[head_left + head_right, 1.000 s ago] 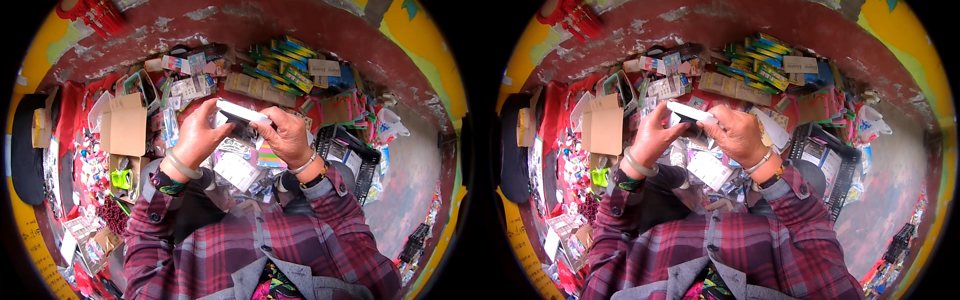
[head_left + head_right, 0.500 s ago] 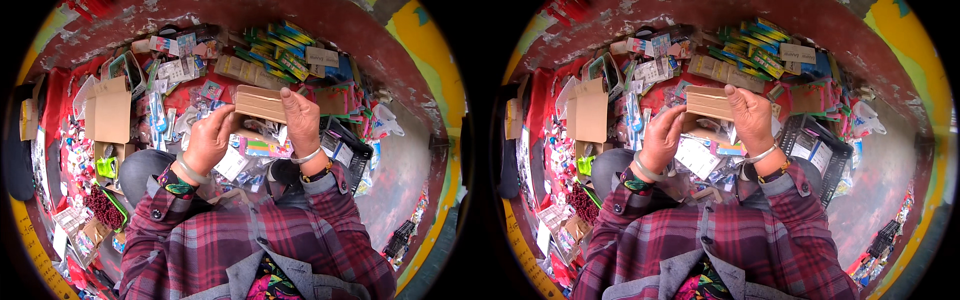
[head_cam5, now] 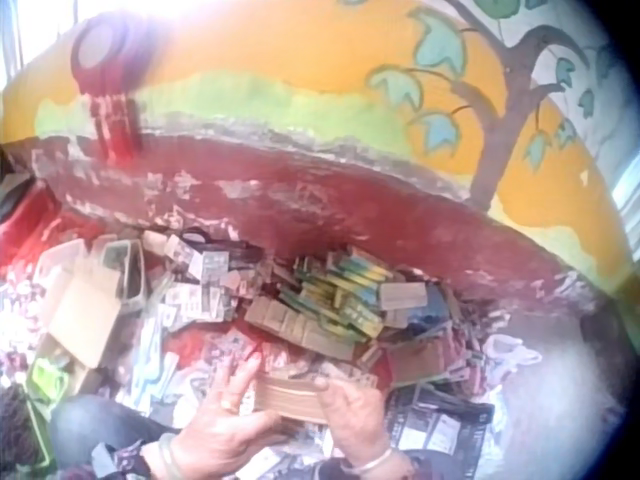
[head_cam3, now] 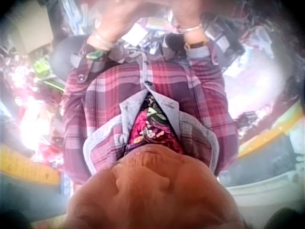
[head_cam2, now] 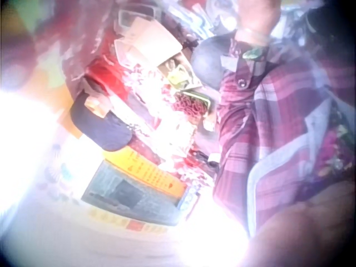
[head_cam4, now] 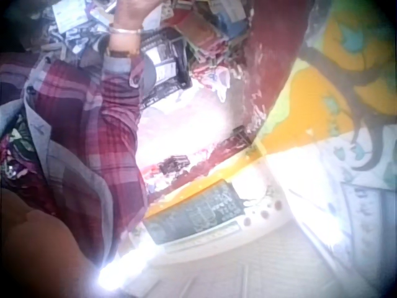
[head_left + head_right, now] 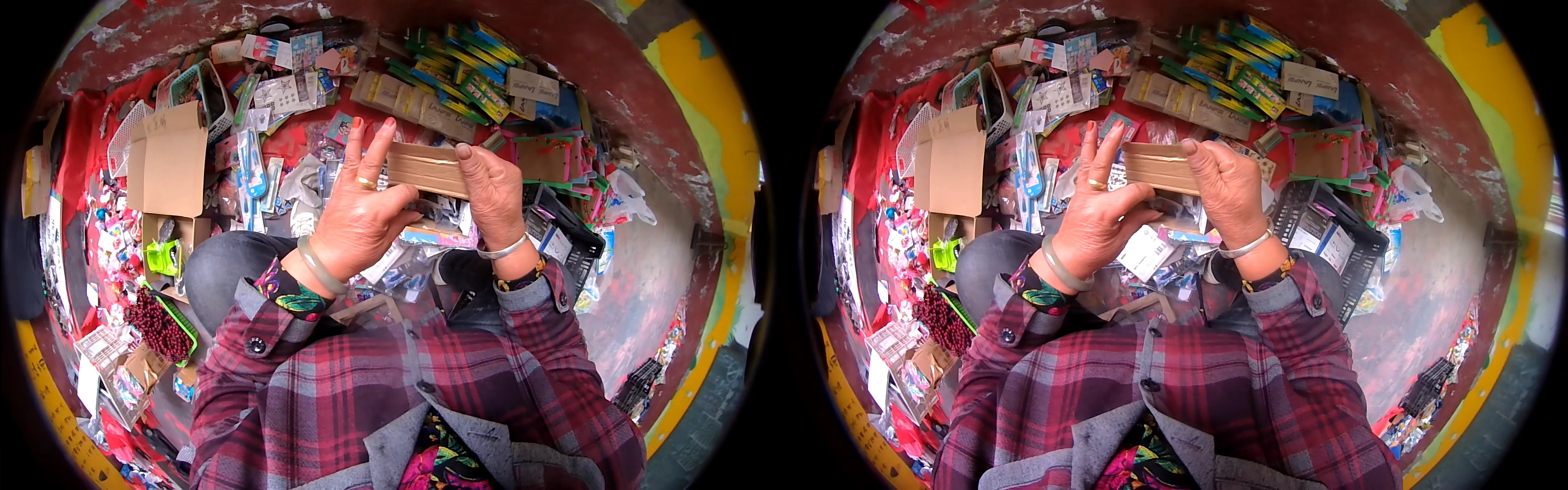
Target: The person sits on the floor surrounded by a large pile of assorted merchandise and packaging. They pick up various small items, including boxes, plastic-wrapped goods, and cards, inspect them by turning them over, and then place them back into the pile or into a nearby container.
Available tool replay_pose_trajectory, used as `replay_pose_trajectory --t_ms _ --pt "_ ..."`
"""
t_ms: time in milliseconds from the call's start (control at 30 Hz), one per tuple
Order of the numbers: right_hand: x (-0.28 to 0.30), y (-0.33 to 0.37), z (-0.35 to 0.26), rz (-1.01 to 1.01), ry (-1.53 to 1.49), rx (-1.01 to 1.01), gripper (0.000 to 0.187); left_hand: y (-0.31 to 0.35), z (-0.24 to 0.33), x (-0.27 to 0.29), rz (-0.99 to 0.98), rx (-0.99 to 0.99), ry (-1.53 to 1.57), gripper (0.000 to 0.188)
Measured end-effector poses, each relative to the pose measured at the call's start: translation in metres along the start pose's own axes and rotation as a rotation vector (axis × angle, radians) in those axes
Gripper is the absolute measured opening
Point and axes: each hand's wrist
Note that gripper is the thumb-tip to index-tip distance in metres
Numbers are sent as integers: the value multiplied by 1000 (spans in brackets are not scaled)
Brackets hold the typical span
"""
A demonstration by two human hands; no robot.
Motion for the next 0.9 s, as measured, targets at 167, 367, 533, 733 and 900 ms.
replay_pose_trajectory --t_ms 167,367,533,733,900 --pt "-2 0 8 -42 19 -5 39 2 -7 -8 -50 7 0 21" --pt "4 -6 4 -53 -6 1 37 4 -11 -11 59 -17 378 13" --pt "5 -8 7 -44 -172 -175 35 3 -13 -9 286 275 740 6" --pt "5 -8 17 -80 -102 -75 36 1 -14 -9 516 640 1173 5" --pt "7 -7 12 -107 78 -39 33 -4 -14 4 515 651 1225 6"
Point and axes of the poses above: each hand's wrist, its own y-axis away from the middle knuckle, its own x-axis out of the back of the hand, z = x × y, and after that the axes turned 3 degrees about -x, right-handed
